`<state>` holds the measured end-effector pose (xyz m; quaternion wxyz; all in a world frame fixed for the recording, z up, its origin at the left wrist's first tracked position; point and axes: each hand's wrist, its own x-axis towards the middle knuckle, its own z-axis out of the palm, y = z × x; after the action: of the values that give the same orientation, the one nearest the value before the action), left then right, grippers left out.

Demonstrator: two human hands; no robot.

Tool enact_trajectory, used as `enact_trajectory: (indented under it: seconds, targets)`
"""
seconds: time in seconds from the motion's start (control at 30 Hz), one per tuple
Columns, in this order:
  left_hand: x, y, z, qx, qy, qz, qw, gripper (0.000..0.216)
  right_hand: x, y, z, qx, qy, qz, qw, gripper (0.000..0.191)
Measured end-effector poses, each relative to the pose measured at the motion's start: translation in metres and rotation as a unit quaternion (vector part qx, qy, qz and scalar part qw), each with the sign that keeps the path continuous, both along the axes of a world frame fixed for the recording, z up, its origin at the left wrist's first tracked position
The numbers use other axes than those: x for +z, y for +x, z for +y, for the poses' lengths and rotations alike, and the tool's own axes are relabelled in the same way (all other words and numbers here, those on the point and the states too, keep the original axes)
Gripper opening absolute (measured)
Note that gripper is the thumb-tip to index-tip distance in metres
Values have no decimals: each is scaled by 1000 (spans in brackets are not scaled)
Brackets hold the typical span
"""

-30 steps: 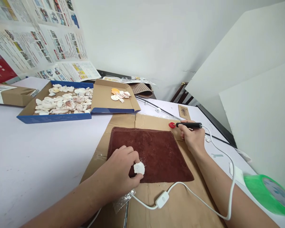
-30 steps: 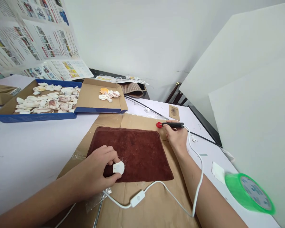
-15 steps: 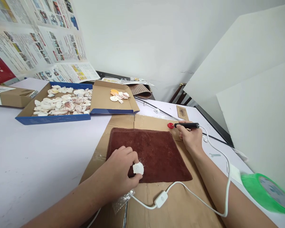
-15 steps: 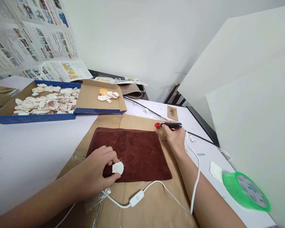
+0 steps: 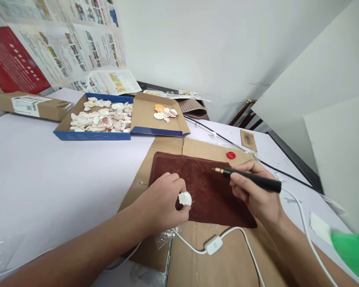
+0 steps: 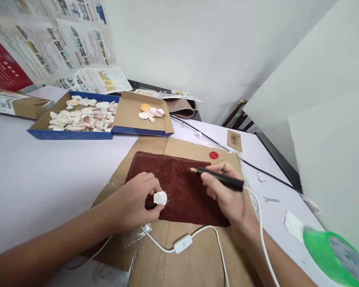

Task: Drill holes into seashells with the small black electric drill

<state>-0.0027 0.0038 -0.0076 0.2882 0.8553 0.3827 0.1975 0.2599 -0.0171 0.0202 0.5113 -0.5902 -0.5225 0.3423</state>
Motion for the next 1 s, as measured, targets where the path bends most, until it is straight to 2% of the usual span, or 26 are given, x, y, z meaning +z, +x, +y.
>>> enact_trajectory:
  seconds: [0.1, 0.17, 0.37, 0.6, 1.0]
  targets:
    - [1, 1, 0, -2, 5, 12, 1000, 15, -9, -19, -13, 113, -42, 29, 992, 25]
    - [2, 2, 0, -5, 10, 20, 1000, 15, -16, -29, -16, 138, -37, 24, 989, 21]
    - [5, 3, 0, -10, 18, 44, 999, 16, -27, -40, -8, 134, -51, 20, 989, 13]
    - [5, 6, 0, -6, 10, 60, 998, 18, -22, -46, -6, 149, -64, 4, 987, 13]
    - [6, 4, 1, -8, 7, 53, 999, 15, -21, -47, -7, 130, -61, -9, 990, 15]
